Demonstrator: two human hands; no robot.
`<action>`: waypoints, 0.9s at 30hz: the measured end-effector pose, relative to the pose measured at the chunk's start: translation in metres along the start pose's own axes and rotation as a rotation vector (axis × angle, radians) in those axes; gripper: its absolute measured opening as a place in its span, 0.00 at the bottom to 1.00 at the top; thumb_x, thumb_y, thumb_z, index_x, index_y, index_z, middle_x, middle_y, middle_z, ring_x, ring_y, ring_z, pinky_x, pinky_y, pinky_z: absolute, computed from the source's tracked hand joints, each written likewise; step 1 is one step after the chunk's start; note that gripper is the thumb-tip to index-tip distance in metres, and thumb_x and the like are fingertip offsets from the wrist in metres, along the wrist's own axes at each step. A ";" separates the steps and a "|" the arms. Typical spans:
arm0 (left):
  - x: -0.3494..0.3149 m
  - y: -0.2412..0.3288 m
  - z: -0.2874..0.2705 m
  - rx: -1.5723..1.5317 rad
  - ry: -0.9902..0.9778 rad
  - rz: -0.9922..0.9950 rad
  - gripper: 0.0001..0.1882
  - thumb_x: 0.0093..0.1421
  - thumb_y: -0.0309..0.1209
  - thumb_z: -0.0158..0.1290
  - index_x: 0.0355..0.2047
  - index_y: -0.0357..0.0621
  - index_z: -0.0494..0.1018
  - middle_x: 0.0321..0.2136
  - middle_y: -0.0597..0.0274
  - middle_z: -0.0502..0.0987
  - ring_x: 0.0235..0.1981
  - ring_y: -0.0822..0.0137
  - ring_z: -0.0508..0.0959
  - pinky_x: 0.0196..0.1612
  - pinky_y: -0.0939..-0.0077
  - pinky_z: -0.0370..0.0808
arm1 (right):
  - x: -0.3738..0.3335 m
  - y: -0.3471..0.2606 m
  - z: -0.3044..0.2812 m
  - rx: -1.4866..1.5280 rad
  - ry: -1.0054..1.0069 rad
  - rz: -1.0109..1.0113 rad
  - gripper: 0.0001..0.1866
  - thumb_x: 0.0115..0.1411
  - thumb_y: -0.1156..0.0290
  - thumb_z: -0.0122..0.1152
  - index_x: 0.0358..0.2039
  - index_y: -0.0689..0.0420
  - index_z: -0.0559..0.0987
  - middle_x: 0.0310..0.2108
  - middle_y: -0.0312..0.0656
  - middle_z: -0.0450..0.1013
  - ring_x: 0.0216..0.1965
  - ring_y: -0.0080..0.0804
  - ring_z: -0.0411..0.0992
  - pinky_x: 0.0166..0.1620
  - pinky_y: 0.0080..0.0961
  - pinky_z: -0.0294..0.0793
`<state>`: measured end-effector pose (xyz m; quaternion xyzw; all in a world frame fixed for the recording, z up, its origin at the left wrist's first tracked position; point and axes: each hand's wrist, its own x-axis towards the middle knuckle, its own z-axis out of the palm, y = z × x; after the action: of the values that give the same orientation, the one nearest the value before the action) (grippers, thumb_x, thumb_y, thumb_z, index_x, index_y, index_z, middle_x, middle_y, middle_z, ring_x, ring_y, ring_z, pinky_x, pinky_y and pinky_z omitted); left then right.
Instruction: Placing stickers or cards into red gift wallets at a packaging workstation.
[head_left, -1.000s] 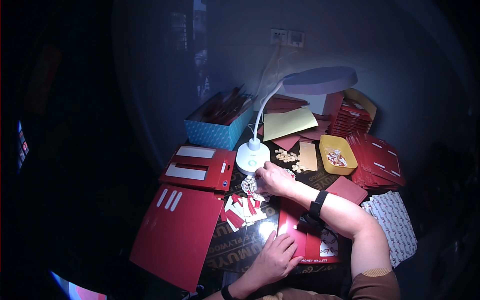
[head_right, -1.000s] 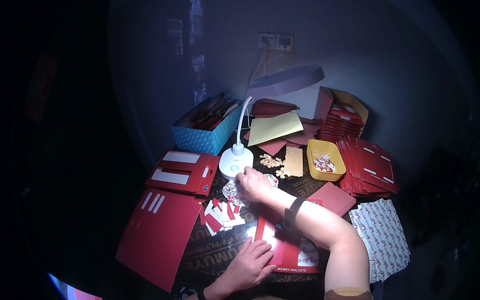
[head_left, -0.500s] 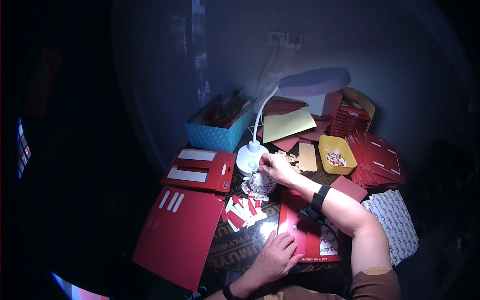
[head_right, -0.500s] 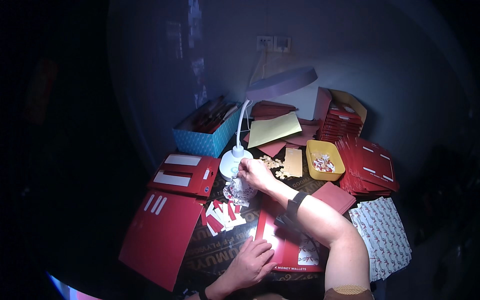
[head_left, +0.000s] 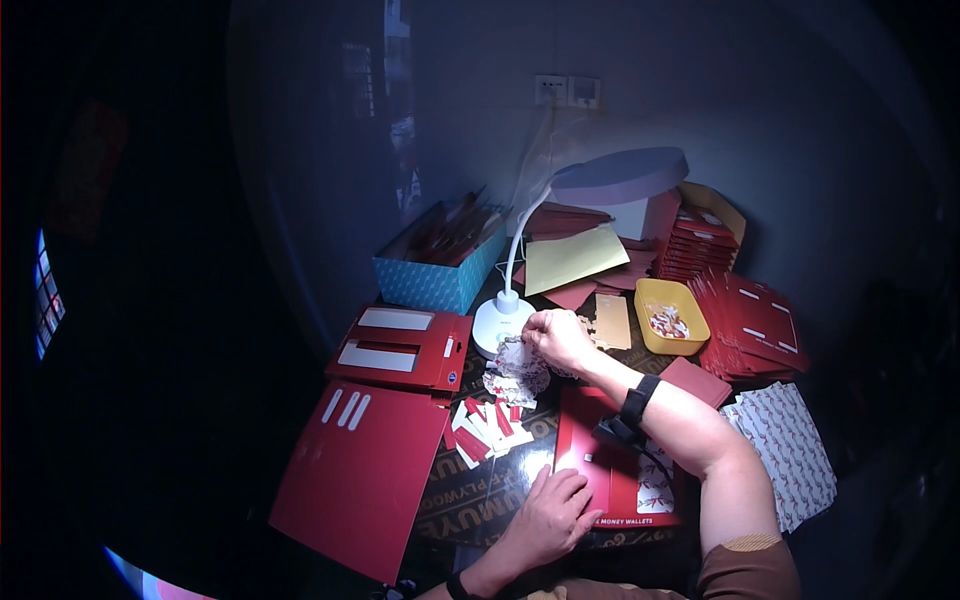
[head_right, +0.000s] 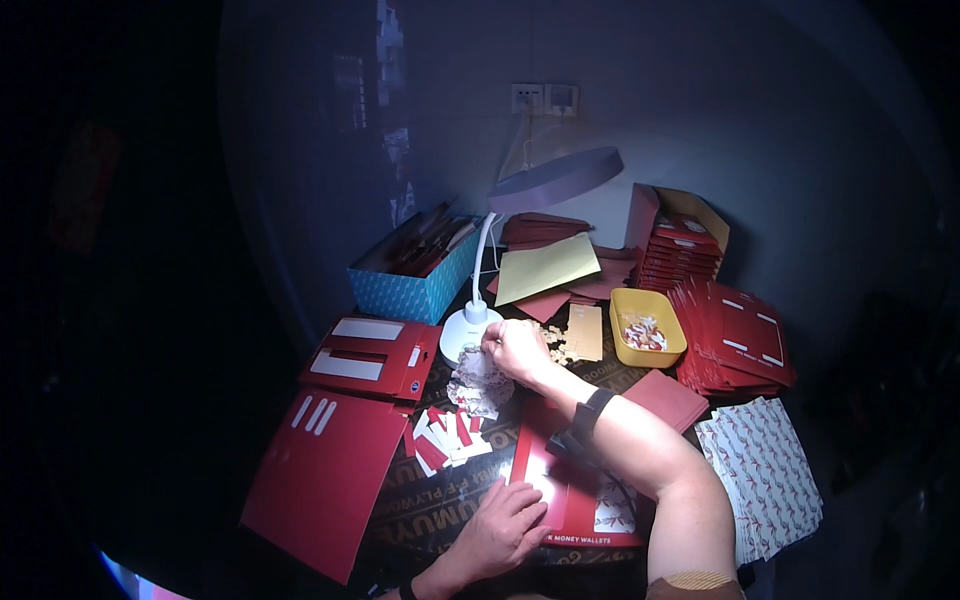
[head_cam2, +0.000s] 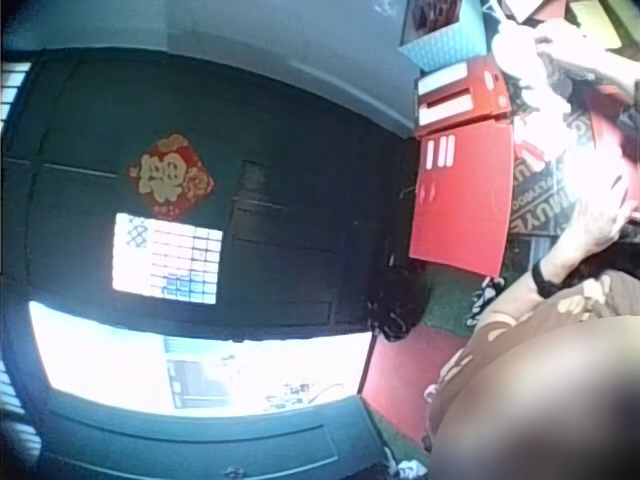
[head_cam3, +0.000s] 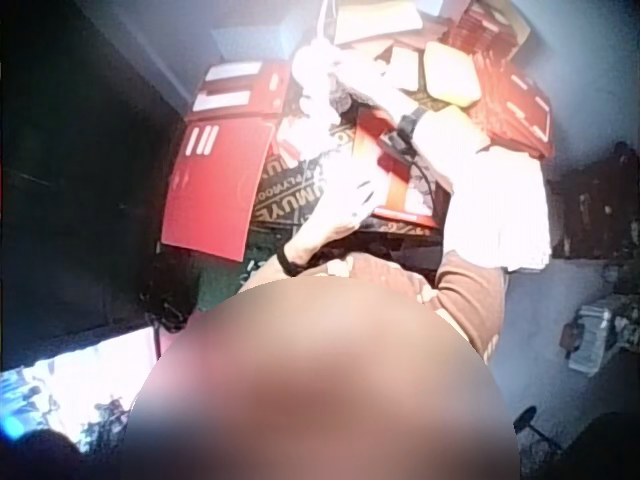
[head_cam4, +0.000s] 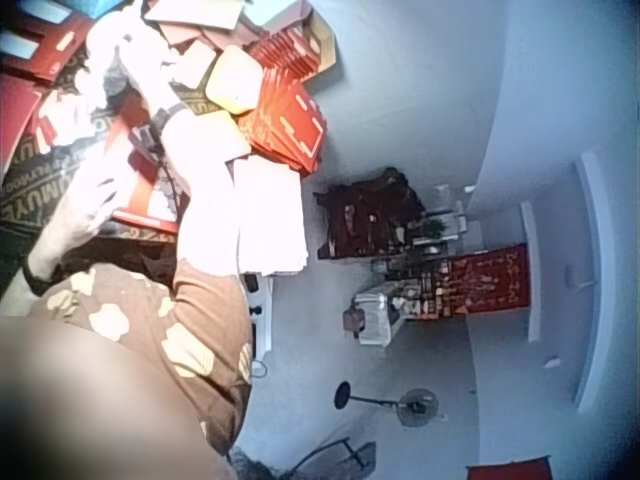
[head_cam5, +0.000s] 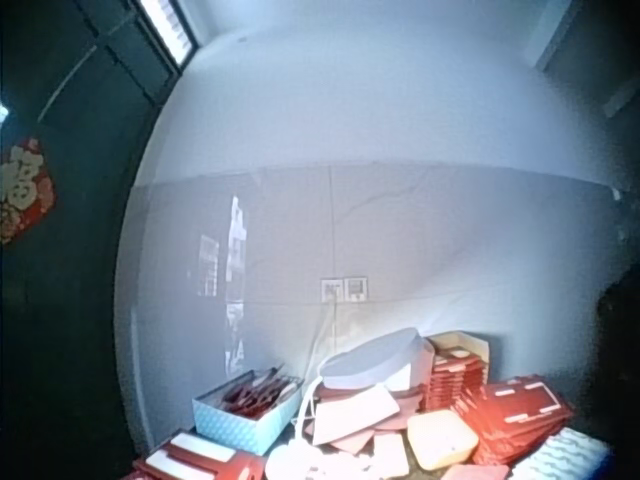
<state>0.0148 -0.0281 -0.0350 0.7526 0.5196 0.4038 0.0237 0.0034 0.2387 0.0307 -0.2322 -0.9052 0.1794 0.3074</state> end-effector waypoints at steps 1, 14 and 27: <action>0.000 0.000 0.001 -0.023 0.014 -0.002 0.15 0.59 0.32 0.60 0.43 0.35 0.76 0.46 0.49 0.75 0.54 0.48 0.72 0.60 0.52 0.66 | 0.000 0.001 -0.003 0.035 0.011 0.008 0.07 0.57 0.70 0.61 0.34 0.58 0.82 0.30 0.49 0.80 0.34 0.44 0.80 0.39 0.37 0.77; 0.014 -0.026 -0.026 0.084 0.443 -0.108 0.07 0.59 0.23 0.54 0.36 0.33 0.79 0.39 0.50 0.79 0.46 0.51 0.77 0.51 0.60 0.73 | -0.022 -0.014 -0.030 0.321 0.070 0.080 0.09 0.57 0.69 0.59 0.33 0.61 0.79 0.27 0.48 0.77 0.31 0.39 0.77 0.37 0.35 0.75; 0.009 -0.033 -0.045 0.539 -0.128 -0.265 0.15 0.56 0.36 0.62 0.39 0.39 0.77 0.40 0.56 0.77 0.47 0.56 0.74 0.65 0.29 0.52 | -0.026 0.002 -0.009 0.514 0.084 0.311 0.07 0.56 0.74 0.61 0.26 0.64 0.81 0.23 0.37 0.78 0.27 0.22 0.74 0.33 0.23 0.73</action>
<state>-0.0380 -0.0227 -0.0146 0.6814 0.6990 0.1967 -0.0917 0.0277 0.2288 0.0239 -0.2896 -0.7703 0.4379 0.3619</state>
